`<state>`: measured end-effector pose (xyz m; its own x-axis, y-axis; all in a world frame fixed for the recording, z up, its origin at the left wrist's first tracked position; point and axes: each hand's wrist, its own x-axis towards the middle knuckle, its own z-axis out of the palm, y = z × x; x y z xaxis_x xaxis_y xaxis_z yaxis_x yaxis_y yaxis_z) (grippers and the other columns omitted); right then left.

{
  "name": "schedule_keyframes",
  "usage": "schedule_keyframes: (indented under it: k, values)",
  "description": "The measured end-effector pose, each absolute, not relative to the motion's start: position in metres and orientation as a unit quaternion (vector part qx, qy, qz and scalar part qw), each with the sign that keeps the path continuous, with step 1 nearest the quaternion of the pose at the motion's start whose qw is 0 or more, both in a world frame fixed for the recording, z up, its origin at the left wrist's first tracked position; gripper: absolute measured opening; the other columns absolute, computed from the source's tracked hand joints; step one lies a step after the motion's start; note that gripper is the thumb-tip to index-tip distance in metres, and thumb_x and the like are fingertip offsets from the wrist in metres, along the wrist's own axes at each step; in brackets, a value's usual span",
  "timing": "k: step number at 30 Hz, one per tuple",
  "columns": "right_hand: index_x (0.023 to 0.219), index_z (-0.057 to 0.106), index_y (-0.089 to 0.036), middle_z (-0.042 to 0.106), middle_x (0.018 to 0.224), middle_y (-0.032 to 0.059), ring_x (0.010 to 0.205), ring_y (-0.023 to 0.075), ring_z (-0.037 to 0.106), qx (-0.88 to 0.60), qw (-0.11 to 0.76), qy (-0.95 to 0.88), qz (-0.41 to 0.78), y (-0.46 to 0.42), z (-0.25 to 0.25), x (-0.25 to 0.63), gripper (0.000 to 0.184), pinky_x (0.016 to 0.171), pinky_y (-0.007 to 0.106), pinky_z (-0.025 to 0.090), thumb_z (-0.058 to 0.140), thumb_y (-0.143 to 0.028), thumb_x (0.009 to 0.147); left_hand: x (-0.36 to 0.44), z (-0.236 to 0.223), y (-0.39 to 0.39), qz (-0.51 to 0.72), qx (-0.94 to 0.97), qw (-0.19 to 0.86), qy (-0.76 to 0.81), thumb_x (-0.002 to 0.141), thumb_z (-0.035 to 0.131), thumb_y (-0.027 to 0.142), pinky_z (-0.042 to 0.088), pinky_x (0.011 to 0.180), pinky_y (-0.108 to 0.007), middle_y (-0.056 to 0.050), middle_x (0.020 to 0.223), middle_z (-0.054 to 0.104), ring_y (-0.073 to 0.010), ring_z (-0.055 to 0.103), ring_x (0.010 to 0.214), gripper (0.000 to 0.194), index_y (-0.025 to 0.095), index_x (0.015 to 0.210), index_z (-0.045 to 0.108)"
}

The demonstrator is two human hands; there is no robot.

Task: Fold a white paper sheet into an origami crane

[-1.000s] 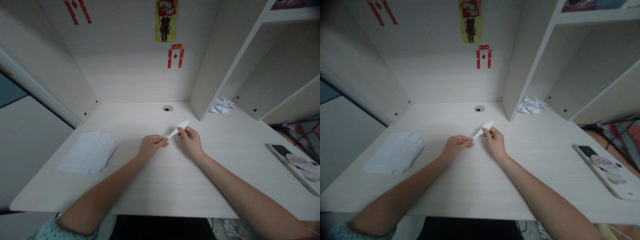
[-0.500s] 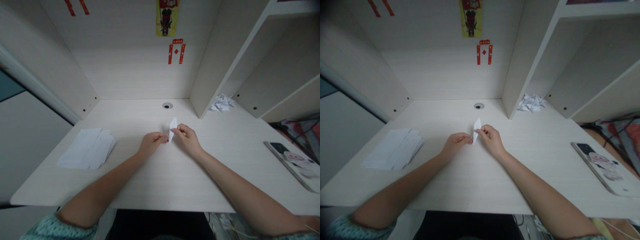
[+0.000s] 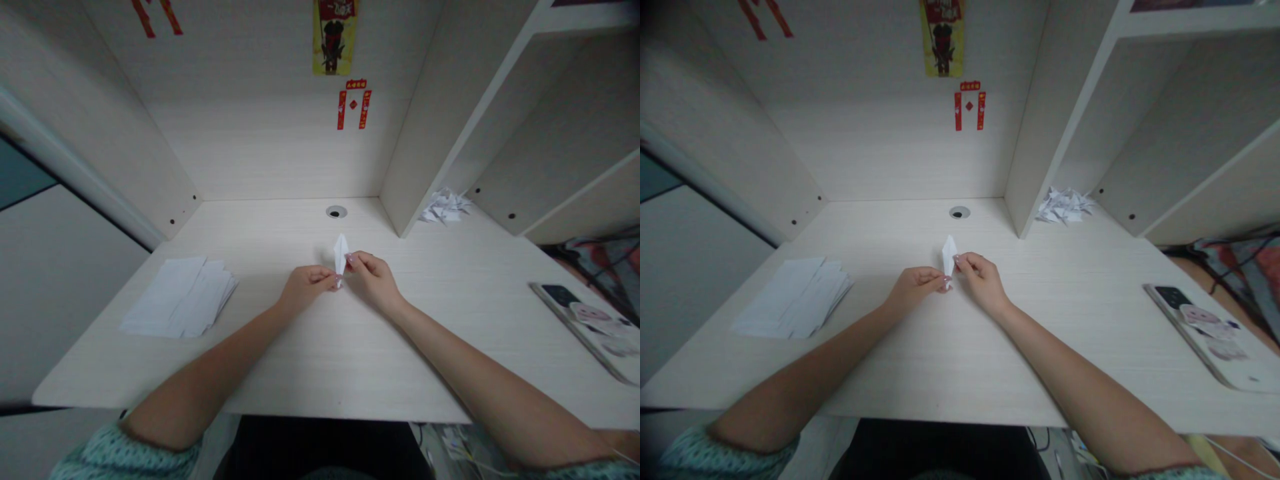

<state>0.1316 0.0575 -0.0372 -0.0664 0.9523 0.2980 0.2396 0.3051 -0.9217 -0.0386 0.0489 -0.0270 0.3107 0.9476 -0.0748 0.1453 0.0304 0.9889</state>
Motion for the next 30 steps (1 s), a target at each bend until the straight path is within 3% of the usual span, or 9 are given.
schedule_keyframes:
  k: [8, 17, 30]
  values:
    - [0.081, 0.065, -0.019, 0.066, 0.08, 0.0034, 0.076, 0.0176, 0.058, -0.461, 0.522, -0.639, 0.327, 0.051, -0.033, 0.128, 0.021, 0.073, 0.03, 0.044, 0.059, -0.039, 0.079, -0.041, -0.031, 0.052, 0.368, 0.639, 0.515, 0.437, 0.076, 0.061, 0.038, 0.047, 0.071, -0.023, -0.003, 0.076, 0.069, -0.0137, 0.063, 0.072, 0.023, 0.015, 0.076, 0.066]
    - [0.076, 0.064, -0.018, 0.063, 0.072, 0.0025, 0.068, 0.0168, 0.057, -0.458, 0.495, -0.662, 0.326, 0.05, -0.033, 0.129, 0.021, 0.069, 0.029, 0.045, 0.057, -0.039, 0.08, -0.044, -0.029, 0.051, 0.456, 0.636, 0.392, 0.483, 0.078, 0.059, 0.038, 0.048, 0.082, -0.027, -0.004, 0.099, 0.071, -0.0178, 0.065, 0.089, 0.028, 0.021, 0.097, 0.07]
    - [0.083, 0.063, -0.019, 0.064, 0.08, 0.0027, 0.076, 0.0172, 0.058, -0.447, 0.471, -0.669, 0.361, 0.052, -0.035, 0.128, 0.023, 0.072, 0.028, 0.045, 0.051, -0.039, 0.084, -0.042, -0.022, 0.044, 0.431, 0.663, 0.39, 0.472, 0.081, 0.056, 0.034, 0.048, 0.084, -0.026, -0.002, 0.098, 0.072, -0.0167, 0.066, 0.088, 0.025, 0.022, 0.096, 0.071]
